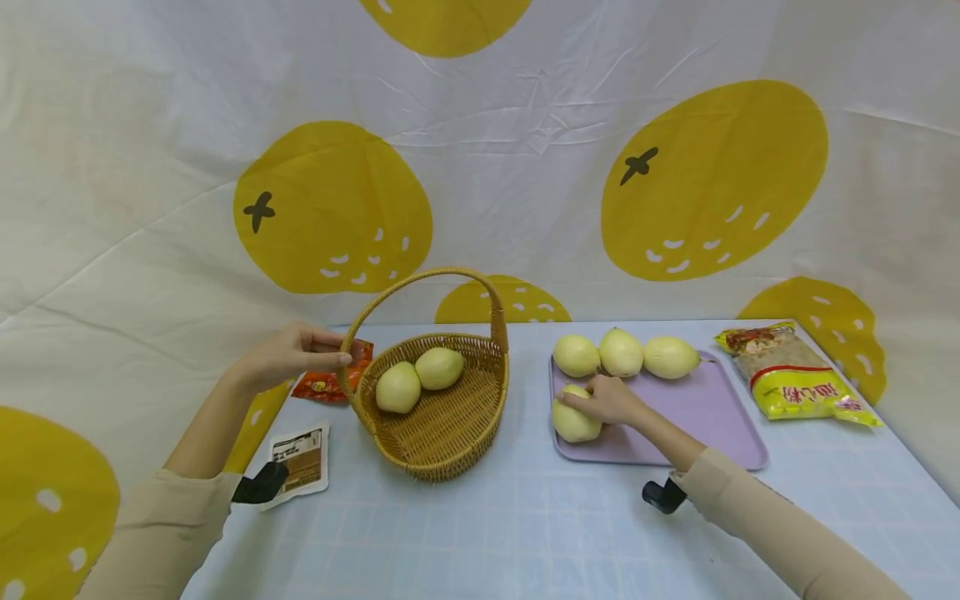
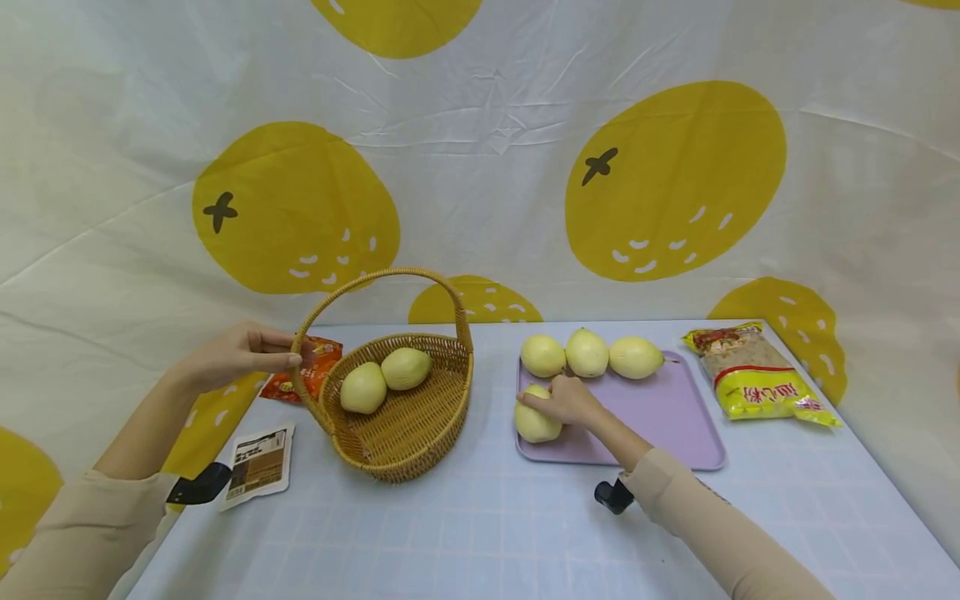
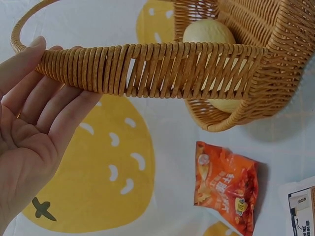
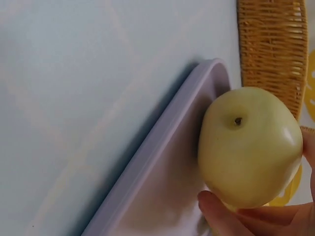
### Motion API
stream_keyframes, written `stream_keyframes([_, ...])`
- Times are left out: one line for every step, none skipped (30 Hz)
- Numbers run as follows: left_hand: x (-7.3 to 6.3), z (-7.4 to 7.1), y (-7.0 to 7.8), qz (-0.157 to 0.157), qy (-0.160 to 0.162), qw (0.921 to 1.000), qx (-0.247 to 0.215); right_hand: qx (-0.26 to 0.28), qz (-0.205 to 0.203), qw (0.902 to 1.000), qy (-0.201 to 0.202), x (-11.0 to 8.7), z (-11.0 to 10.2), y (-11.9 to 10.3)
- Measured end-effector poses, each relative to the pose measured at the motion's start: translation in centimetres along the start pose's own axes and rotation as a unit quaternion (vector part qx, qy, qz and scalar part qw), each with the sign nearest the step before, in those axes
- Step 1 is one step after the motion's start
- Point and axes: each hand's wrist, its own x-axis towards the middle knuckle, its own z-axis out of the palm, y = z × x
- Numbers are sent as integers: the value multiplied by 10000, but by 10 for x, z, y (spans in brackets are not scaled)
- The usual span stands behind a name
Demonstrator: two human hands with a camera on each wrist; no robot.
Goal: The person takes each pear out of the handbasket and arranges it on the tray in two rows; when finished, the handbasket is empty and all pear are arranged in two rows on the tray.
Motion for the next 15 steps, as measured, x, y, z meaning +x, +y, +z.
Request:
stream_keyframes([0,0,0,4,3,10000,5,-58,-143,9998,87,0,0,0])
stream_keyframes([0,0,0,3,4,10000,13,-97,-304,9994,157,-1,0,0])
stream_keyframes([0,0,0,4,5,10000,21,-144,-505,9984,228,-1,0,0])
stream_keyframes([0,0,0,6,5,10000,23,-169,-702,9970,278,-2,0,0])
stream_keyframes([0,0,0,9,4,10000,16,-175,-857,9958,280,-3,0,0])
stream_keyframes([0,0,0,14,5,10000,6,-206,-1002,9944,262,-3,0,1])
stream_keyframes([0,0,0,17,-2,10000,-13,-208,-1117,9934,179,-3,-1,1])
stream_keyframes([0,0,0,21,-9,10000,-36,-223,-1193,9926,91,-3,-2,2])
stream_keyframes([0,0,0,27,-12,10000,-51,-247,-1265,9917,3,-4,-3,3])
stream_keyframes([0,0,0,28,-13,10000,-58,-257,-1296,9912,-105,-4,-4,4])
stream_keyframes([0,0,0,23,-11,10000,-66,-265,-1338,9904,-212,-3,-5,5])
stream_keyframes([0,-1,0,18,-10,10000,-63,-228,-1351,9901,-319,-3,-6,6])
stream_keyframes([0,-1,0,10,-9,10000,-62,-194,-1384,9893,-418,-3,-7,7])
stream_keyframes([0,-1,0,4,-9,10000,-67,-140,-1377,9891,-507,-3,-8,8])
stream_keyframes([0,-1,0,-2,-9,10000,-62,-93,-1371,9887,-593,-3,-9,9])
